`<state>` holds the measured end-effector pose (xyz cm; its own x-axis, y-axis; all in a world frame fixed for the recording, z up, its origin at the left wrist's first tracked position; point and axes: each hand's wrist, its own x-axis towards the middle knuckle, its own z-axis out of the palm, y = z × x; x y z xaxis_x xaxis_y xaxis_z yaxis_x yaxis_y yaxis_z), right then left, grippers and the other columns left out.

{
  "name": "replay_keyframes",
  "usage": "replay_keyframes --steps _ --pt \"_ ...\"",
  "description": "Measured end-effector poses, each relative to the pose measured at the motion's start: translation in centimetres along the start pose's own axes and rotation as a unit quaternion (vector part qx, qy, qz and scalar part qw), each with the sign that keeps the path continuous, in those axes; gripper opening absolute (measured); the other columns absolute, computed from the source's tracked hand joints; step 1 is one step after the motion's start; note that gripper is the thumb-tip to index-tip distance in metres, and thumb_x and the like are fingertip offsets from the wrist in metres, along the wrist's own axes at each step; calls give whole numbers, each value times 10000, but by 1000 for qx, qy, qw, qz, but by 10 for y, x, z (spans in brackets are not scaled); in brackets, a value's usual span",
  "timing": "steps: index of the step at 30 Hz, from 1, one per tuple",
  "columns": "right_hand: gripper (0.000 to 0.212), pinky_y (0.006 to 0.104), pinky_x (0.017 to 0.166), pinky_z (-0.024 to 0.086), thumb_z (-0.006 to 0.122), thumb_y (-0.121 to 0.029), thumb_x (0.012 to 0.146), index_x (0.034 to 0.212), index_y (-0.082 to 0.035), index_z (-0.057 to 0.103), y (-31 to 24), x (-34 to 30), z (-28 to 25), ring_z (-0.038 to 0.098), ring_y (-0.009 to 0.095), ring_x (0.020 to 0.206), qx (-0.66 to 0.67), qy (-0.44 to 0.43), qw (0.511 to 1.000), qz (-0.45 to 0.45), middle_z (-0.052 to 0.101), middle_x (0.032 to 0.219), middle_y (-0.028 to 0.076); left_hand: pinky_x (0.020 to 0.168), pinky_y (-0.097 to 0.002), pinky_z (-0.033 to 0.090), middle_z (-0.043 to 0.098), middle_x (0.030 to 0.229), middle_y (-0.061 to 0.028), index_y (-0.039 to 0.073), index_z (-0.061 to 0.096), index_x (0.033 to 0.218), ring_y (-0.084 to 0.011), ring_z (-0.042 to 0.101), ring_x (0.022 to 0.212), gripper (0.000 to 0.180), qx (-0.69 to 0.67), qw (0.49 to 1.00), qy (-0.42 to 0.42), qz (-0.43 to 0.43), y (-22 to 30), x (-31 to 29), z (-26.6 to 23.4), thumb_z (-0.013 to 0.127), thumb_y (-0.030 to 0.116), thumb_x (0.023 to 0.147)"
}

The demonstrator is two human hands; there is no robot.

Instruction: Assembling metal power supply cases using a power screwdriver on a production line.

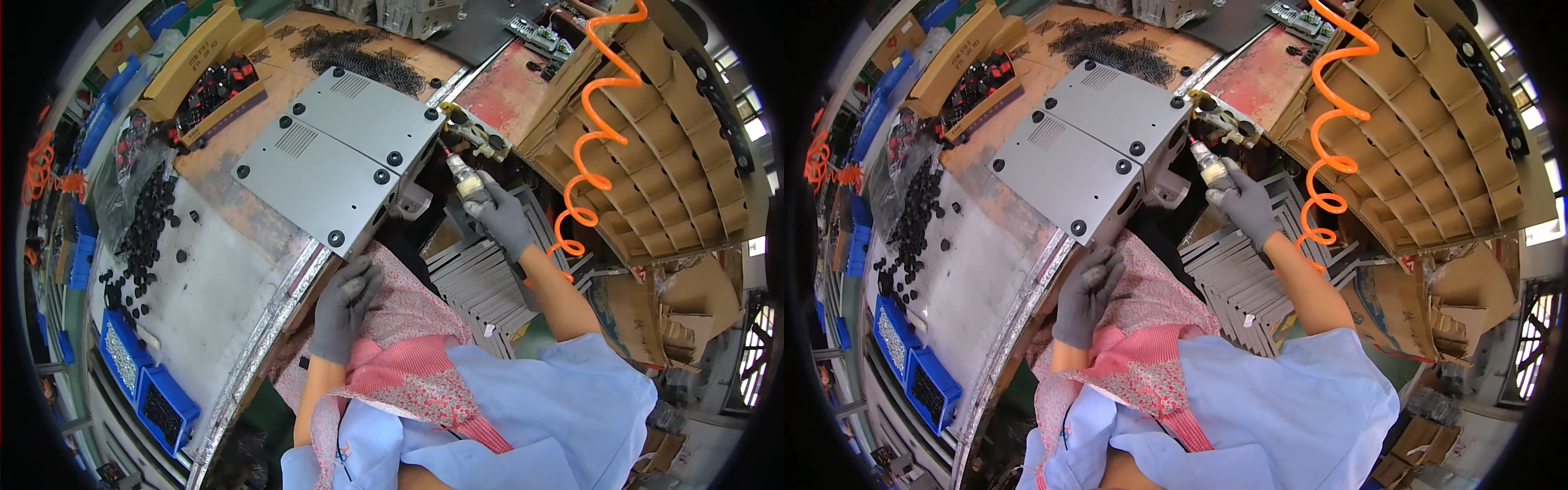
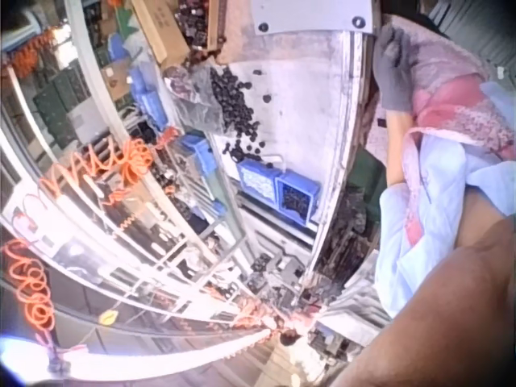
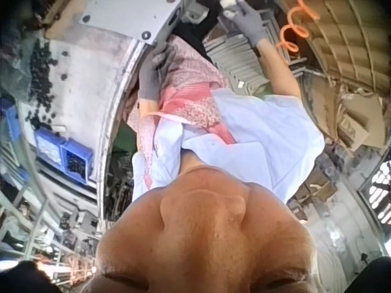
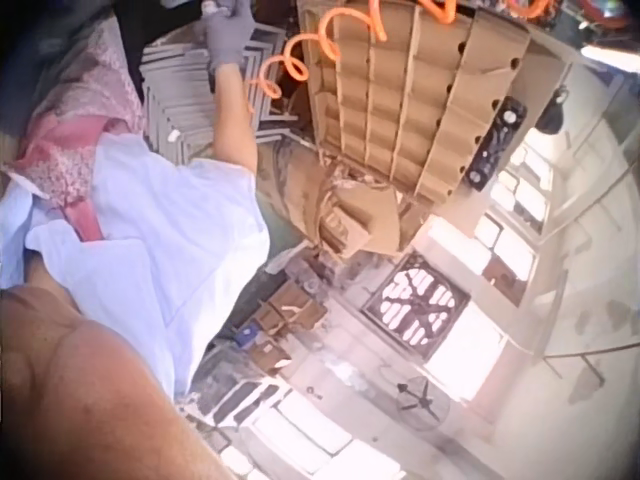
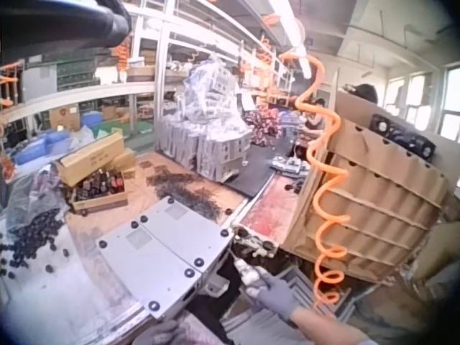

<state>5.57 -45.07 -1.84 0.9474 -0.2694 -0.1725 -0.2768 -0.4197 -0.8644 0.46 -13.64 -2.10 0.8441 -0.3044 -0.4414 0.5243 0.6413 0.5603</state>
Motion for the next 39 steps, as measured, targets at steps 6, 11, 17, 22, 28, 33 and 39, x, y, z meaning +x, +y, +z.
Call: replay_keyframes --steps 6,11,17,22,28,33,39 --pt "747 362 851 481 682 -337 726 1403 -220 391 -22 37 -38 635 321 954 -255 46 964 -55 651 1054 169 1023 -330 449 516 1250 -236 -144 457 1233 -279 536 1167 434 21 1000 -14 -2 4 -10 -3 384 -67 813" --pt "593 411 796 506 621 -277 764 1332 -205 467 -83 52 -55 640 321 925 -516 31 855 -39 658 988 164 1016 -329 463 534 1229 -240 -143 457 1234 -286 551 1153 416 -5 1000 -11 26 10 -14 -3 366 -69 835" --pt "214 431 683 511 591 -225 773 957 -144 666 -124 117 -48 661 312 823 -701 -26 696 -156 674 898 134 992 -337 472 543 1225 -221 -103 466 1251 -273 550 1154 407 -5 999 -32 2 11 -18 -19 424 -5 858" --pt "167 397 908 387 657 -237 706 794 -97 681 -126 183 -21 556 274 953 -689 40 593 -414 625 886 122 963 -359 477 551 1217 -164 -60 481 1259 -244 566 1116 446 -30 992 -119 32 20 -32 -26 553 149 872" --pt "226 471 1101 247 595 -67 714 924 -118 663 -108 212 -13 557 252 931 -647 -24 604 -464 603 830 86 954 -357 488 553 1210 -137 -50 475 1265 -240 562 1119 430 -114 975 -47 184 85 -88 -55 554 154 895" --pt "200 482 1054 299 547 -15 718 894 -65 628 -116 153 4 544 296 937 -537 2 636 -554 586 851 122 1025 -479 422 541 1086 -199 -119 481 1126 -362 517 1093 435 -279 827 66 483 159 -143 -157 436 288 976" --pt "192 417 889 428 576 -49 775 959 -31 627 -86 132 11 562 306 919 -441 -28 735 -515 600 906 138 1109 -582 140 282 1474 -174 122 263 1443 -387 236 1358 637 -159 773 185 585 262 -219 -206 281 540 963"
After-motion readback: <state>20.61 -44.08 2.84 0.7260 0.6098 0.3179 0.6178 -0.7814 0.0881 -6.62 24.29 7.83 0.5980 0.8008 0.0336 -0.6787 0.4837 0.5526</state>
